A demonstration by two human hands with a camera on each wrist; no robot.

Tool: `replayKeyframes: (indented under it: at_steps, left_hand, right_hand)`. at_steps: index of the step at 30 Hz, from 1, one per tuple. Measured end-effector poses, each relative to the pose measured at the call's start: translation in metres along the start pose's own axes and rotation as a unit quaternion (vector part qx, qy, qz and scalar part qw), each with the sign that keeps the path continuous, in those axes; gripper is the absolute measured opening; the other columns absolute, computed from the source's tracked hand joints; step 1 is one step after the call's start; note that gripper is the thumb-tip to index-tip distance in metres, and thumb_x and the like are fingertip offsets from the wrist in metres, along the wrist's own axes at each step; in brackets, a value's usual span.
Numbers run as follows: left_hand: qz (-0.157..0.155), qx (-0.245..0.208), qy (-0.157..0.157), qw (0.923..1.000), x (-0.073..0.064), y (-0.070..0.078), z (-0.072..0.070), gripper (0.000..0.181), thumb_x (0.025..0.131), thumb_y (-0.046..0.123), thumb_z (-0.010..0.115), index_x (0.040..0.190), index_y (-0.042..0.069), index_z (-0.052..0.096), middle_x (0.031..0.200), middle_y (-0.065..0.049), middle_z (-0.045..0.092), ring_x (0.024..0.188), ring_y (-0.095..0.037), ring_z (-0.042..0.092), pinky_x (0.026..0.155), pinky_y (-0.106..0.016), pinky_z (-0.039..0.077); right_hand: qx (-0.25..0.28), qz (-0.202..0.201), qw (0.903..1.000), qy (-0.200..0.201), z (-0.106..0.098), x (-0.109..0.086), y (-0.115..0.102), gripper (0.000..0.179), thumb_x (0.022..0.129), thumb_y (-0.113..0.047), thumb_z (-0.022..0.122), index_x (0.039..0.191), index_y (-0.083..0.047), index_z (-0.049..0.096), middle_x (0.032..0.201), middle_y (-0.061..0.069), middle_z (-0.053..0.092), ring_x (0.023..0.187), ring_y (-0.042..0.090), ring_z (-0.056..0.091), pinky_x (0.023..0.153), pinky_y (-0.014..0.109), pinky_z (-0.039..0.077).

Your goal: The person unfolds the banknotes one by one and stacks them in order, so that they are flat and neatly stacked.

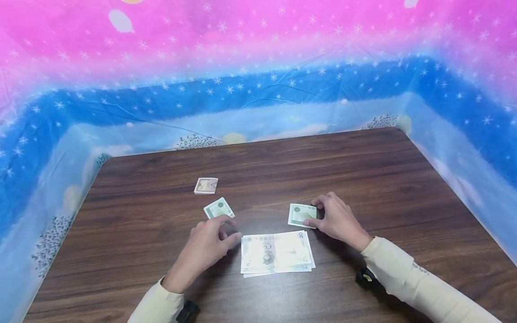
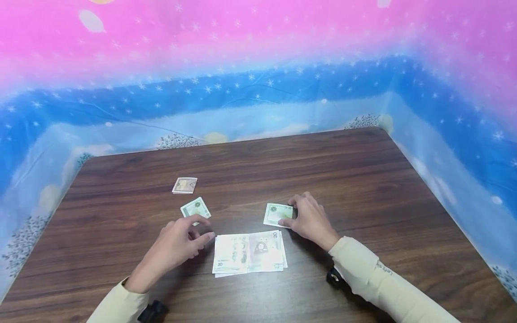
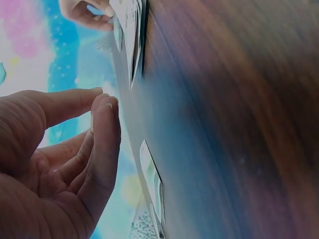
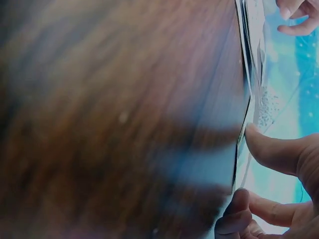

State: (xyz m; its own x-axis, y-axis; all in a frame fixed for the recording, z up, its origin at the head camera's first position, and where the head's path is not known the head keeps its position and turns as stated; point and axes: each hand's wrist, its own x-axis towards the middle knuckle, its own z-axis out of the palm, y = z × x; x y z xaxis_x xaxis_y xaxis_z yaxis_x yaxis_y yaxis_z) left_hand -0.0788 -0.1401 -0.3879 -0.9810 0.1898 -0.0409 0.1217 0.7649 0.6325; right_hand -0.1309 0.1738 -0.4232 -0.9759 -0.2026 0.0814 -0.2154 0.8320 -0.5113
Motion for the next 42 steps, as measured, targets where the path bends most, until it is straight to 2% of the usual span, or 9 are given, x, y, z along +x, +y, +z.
replayKeyframes:
  at_steps: [6,13,17,21,27,31,33,38,42]
  left_hand:
    - [-0.013,-0.006,-0.007,0.9999,0.0,-0.001,-0.002,0.027,0.091,0.02,0.077,0.114,0.008,0.07,0.056,0.008,0.058,0.045,-0.011,0.053,0.048,-0.029,0.04]
    - [-0.012,-0.041,-0.009,0.999,0.0,0.002,-0.002,0.026,0.091,0.016,0.076,0.115,0.006,0.069,0.062,0.005,0.066,0.047,-0.009,0.058,0.048,-0.029,0.044]
    - [-0.014,-0.095,-0.012,0.9953,0.001,0.006,-0.002,0.027,0.091,0.011,0.076,0.116,0.003,0.069,0.071,0.0,0.072,0.053,-0.012,0.064,0.05,-0.028,0.05]
    - [0.001,-0.172,-0.017,0.985,0.003,0.009,0.002,0.029,0.092,0.005,0.073,0.12,-0.002,0.068,0.085,-0.011,0.075,0.065,-0.02,0.072,0.059,-0.027,0.058]
    - [0.003,-0.293,-0.041,0.9553,0.008,0.018,0.02,0.04,0.095,0.002,0.067,0.132,-0.01,0.059,0.112,-0.027,0.071,0.095,-0.034,0.073,0.078,-0.031,0.061]
    - [-0.044,-0.384,-0.072,0.9196,0.011,0.025,0.029,0.042,0.097,0.003,0.064,0.135,-0.013,0.054,0.12,-0.031,0.066,0.105,-0.035,0.07,0.085,-0.037,0.06]
    - [-0.07,-0.417,-0.077,0.9029,0.013,0.027,0.032,0.04,0.097,0.003,0.064,0.132,-0.014,0.056,0.118,-0.029,0.068,0.103,-0.032,0.071,0.086,-0.038,0.06]
    - [-0.102,-0.462,-0.07,0.8781,0.012,0.03,0.032,0.036,0.097,0.004,0.065,0.128,-0.013,0.06,0.113,-0.027,0.07,0.095,-0.026,0.073,0.086,-0.038,0.06]
    - [-0.099,-0.486,-0.078,0.8646,0.011,0.032,0.031,0.039,0.097,0.008,0.067,0.13,-0.012,0.059,0.116,-0.026,0.07,0.097,-0.027,0.073,0.089,-0.038,0.059]
  right_hand:
    - [0.008,0.006,0.9999,0.001,0.0,0.002,0.002,0.045,0.075,-0.023,0.091,0.104,0.001,0.066,0.095,0.011,0.062,0.085,0.025,0.058,0.074,0.045,0.048]
    - [0.058,0.012,0.9979,0.027,-0.005,0.008,0.003,0.022,0.082,-0.005,0.078,0.098,-0.002,0.063,0.082,0.005,0.066,0.072,0.019,0.06,0.068,0.038,0.048]
    - [0.101,0.005,0.9934,0.055,-0.012,0.009,-0.003,0.016,0.083,0.002,0.074,0.096,-0.001,0.064,0.082,0.006,0.067,0.073,0.019,0.064,0.067,0.033,0.053]
    - [0.169,0.004,0.9844,0.049,-0.016,0.007,-0.016,0.017,0.084,0.008,0.073,0.098,0.003,0.064,0.085,0.011,0.067,0.073,0.019,0.067,0.063,0.028,0.058]
    - [0.303,0.011,0.9529,-0.017,-0.011,-0.002,-0.04,0.023,0.085,0.014,0.071,0.103,0.008,0.059,0.086,0.015,0.064,0.066,0.021,0.067,0.059,0.035,0.061]
    - [0.382,0.024,0.9215,-0.069,-0.004,-0.008,-0.052,0.025,0.085,0.014,0.07,0.103,0.01,0.054,0.085,0.015,0.065,0.065,0.021,0.067,0.063,0.042,0.062]
    - [0.4,0.03,0.9121,-0.085,-0.001,-0.01,-0.056,0.022,0.086,0.012,0.072,0.099,0.009,0.055,0.084,0.014,0.066,0.065,0.02,0.068,0.064,0.043,0.062]
    - [0.396,0.047,0.9121,-0.095,0.004,-0.013,-0.06,0.018,0.084,0.002,0.078,0.095,0.008,0.066,0.085,0.013,0.072,0.069,0.02,0.071,0.065,0.038,0.062]
    - [0.405,0.056,0.9062,-0.109,0.004,-0.015,-0.062,0.036,0.08,-0.008,0.086,0.107,0.007,0.069,0.1,0.017,0.074,0.086,0.025,0.075,0.074,0.034,0.062]
